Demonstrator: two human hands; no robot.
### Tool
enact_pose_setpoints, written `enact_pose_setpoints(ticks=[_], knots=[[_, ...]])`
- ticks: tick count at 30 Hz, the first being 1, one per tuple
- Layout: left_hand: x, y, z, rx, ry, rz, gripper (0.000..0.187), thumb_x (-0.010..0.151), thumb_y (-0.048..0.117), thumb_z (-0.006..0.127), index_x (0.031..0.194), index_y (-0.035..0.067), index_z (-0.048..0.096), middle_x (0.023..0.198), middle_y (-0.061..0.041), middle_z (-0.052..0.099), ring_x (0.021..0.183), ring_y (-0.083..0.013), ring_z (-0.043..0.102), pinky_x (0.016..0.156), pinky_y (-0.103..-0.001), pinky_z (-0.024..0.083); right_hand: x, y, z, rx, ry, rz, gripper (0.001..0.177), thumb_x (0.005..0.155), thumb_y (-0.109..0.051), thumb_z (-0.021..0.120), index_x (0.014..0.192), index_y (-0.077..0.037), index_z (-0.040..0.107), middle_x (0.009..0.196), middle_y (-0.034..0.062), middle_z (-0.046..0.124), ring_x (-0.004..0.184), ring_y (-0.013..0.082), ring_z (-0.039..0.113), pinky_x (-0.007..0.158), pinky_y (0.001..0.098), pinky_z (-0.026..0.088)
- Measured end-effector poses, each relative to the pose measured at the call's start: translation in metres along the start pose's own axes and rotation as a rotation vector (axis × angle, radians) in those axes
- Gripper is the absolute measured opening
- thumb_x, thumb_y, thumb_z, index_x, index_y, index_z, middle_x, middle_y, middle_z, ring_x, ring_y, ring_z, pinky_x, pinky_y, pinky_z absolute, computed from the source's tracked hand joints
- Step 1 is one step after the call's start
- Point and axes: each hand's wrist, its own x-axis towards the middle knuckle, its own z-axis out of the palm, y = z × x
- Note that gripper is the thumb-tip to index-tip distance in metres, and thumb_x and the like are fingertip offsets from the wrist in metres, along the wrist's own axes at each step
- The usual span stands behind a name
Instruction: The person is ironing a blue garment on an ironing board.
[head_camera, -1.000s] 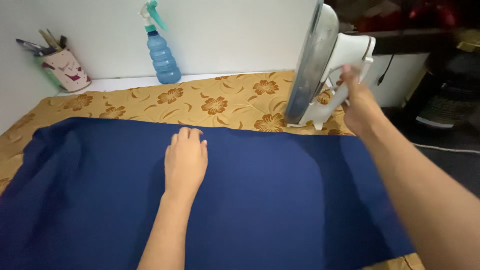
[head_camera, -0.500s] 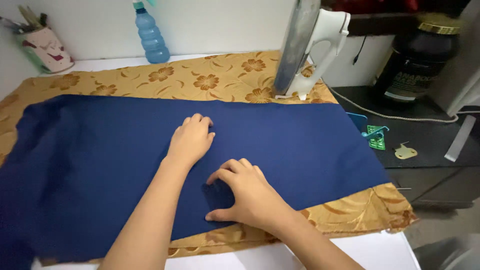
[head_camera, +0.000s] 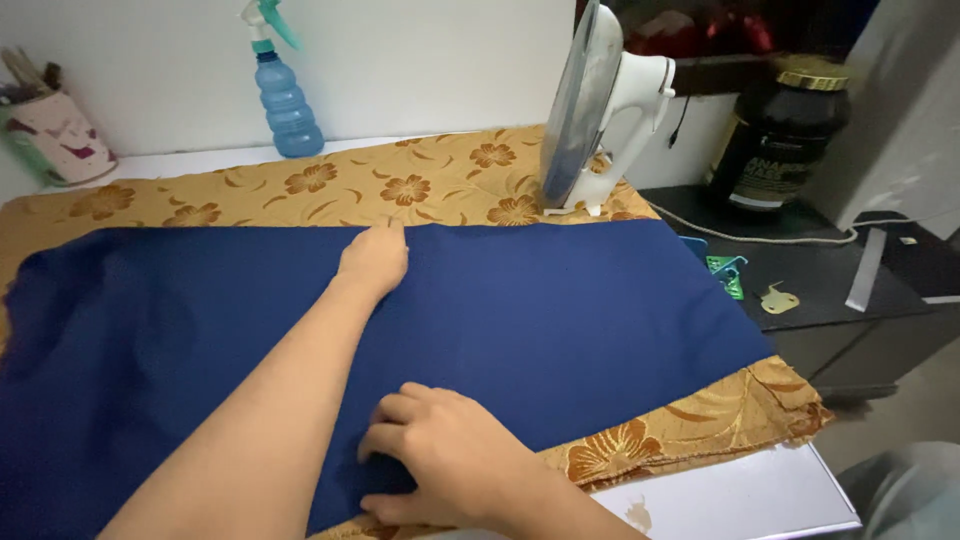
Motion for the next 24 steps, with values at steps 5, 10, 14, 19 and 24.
enact_pose_setpoints(ticks=[5, 10, 14, 19, 24], knots=[[0.023, -0.016, 0.017, 0.012, -0.059, -0.075, 0.033, 0.102, 0.014, 0.046, 0.128, 0.002, 0.061, 0.134, -0.023, 0.062, 0.118, -0.0422, 0.065, 0.099, -0.054, 0.053, 0.003, 0.0, -0.001, 0.045, -0.042, -0.097, 0.036, 0.08, -0.035, 0.081, 0.101, -0.007, 0.075, 0.102, 0.0074, 0.069, 0.099, 0.0275, 0.065, 0.091, 0.0391, 0.054], [0.03, -0.015, 0.011, -0.025, -0.048, -0.118, 0.038, 0.096, 0.015, 0.05, 0.131, 0.003, 0.059, 0.138, -0.022, 0.056, 0.122, -0.042, 0.06, 0.099, -0.053, 0.051, 0.006, 0.002, 0.008, 0.082, -0.059, -0.096, 0.024, 0.088, -0.028, 0.078, 0.098, -0.006, 0.074, 0.104, 0.0062, 0.071, 0.099, 0.0252, 0.068, 0.09, 0.0376, 0.056], [0.031, -0.018, 0.0, -0.068, 0.034, -0.164, 0.035, 0.087, 0.017, 0.064, 0.117, 0.0, 0.068, 0.138, -0.026, 0.053, 0.117, -0.0438, 0.06, 0.093, -0.051, 0.052, 0.012, 0.0, 0.009, 0.219, -0.055, 0.019, 0.014, 0.089, -0.021, 0.074, 0.093, -0.007, 0.075, 0.097, 0.007, 0.072, 0.096, 0.0259, 0.07, 0.091, 0.0372, 0.057], [0.033, -0.048, 0.0, -0.237, -0.122, -0.226, 0.03, 0.095, 0.022, 0.064, 0.108, -0.002, 0.075, 0.11, -0.029, 0.075, 0.107, -0.0425, 0.072, 0.097, -0.05, 0.055, 0.027, -0.011, 0.016, 0.204, 0.0, 0.039, 0.012, 0.088, -0.018, 0.074, 0.091, -0.007, 0.075, 0.093, 0.0084, 0.072, 0.093, 0.0282, 0.07, 0.087, 0.0386, 0.056], [0.014, -0.083, -0.026, -0.126, 0.015, -0.205, 0.029, 0.09, 0.019, 0.07, 0.11, -0.002, 0.073, 0.115, -0.031, 0.068, 0.111, -0.048, 0.064, 0.095, -0.054, 0.052, 0.048, -0.033, 0.044, 0.218, 0.018, 0.026, 0.012, 0.088, -0.019, 0.074, 0.091, -0.008, 0.075, 0.091, 0.0085, 0.071, 0.092, 0.0285, 0.069, 0.085, 0.0393, 0.056]])
